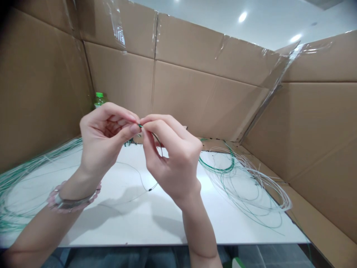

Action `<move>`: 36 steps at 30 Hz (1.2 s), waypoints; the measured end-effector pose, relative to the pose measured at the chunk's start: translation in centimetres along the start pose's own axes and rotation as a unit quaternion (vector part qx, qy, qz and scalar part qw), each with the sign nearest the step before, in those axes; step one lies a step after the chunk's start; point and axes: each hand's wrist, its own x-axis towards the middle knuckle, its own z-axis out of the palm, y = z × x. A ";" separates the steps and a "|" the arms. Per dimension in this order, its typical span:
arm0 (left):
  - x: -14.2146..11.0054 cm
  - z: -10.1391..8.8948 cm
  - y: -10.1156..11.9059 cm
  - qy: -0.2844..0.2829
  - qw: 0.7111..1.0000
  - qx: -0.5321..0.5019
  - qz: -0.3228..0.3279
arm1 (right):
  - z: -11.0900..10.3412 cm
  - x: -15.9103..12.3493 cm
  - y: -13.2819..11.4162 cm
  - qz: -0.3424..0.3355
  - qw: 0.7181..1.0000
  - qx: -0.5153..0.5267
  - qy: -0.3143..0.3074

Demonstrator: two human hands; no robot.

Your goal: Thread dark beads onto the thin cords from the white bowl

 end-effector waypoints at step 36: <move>-0.2 0.4 -0.7 0.014 0.998 -0.051 -0.023 | 2.2 -0.6 1.0 0.032 0.994 0.071 0.080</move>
